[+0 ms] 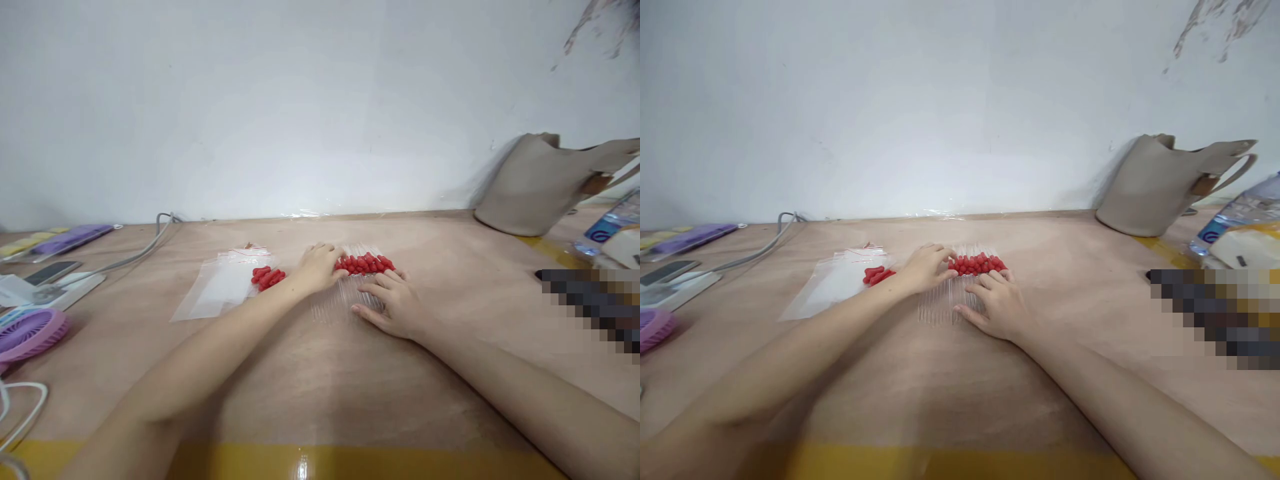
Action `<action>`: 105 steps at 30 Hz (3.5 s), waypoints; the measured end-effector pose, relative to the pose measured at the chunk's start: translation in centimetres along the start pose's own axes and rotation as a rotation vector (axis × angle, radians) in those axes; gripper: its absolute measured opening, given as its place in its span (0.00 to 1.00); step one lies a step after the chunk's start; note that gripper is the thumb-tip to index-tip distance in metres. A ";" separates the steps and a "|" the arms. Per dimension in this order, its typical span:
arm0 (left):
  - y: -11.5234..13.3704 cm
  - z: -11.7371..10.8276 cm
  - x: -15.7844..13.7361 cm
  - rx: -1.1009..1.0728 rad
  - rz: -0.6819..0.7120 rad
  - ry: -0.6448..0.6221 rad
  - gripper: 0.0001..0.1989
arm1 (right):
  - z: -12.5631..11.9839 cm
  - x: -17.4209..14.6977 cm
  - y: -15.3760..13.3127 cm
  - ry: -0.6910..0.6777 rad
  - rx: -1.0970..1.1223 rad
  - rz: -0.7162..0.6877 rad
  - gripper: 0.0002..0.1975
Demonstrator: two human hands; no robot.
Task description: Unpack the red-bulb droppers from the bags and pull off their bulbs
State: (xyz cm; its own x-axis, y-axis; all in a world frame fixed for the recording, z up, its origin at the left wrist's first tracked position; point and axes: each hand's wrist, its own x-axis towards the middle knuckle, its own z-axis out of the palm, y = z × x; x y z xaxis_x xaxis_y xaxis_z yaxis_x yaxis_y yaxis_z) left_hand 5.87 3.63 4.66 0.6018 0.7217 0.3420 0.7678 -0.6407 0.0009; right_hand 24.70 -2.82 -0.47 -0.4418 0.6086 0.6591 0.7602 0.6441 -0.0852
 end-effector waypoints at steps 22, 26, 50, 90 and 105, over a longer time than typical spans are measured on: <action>0.2 -0.5 -4.6 -0.552 -0.104 0.388 0.09 | 0.3 0.3 0.2 0.331 0.041 0.095 0.24; -0.4 -1.1 -8.8 -0.592 0.137 0.344 0.08 | -0.2 0.5 -0.4 0.235 0.028 -0.088 0.28; 0.5 2.1 -9.2 -0.279 0.408 0.423 0.10 | 0.2 0.3 -2.5 0.105 0.083 -0.271 0.07; -2.9 -2.2 -9.2 -0.036 0.045 0.523 0.07 | 0.2 0.3 -0.6 0.268 0.077 -0.131 0.07; -8.9 -3.8 -8.0 -0.229 -0.554 0.226 0.13 | 1.4 0.5 -1.0 0.124 -0.009 0.055 0.06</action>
State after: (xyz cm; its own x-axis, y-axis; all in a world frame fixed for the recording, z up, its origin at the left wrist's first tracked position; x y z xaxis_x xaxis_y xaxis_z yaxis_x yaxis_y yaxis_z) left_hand -6.62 2.52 5.49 0.0486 0.9048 0.4232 0.8703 -0.2462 0.4265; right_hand 23.08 -2.49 -1.14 -0.3371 0.5807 0.7410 0.7861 0.6068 -0.1180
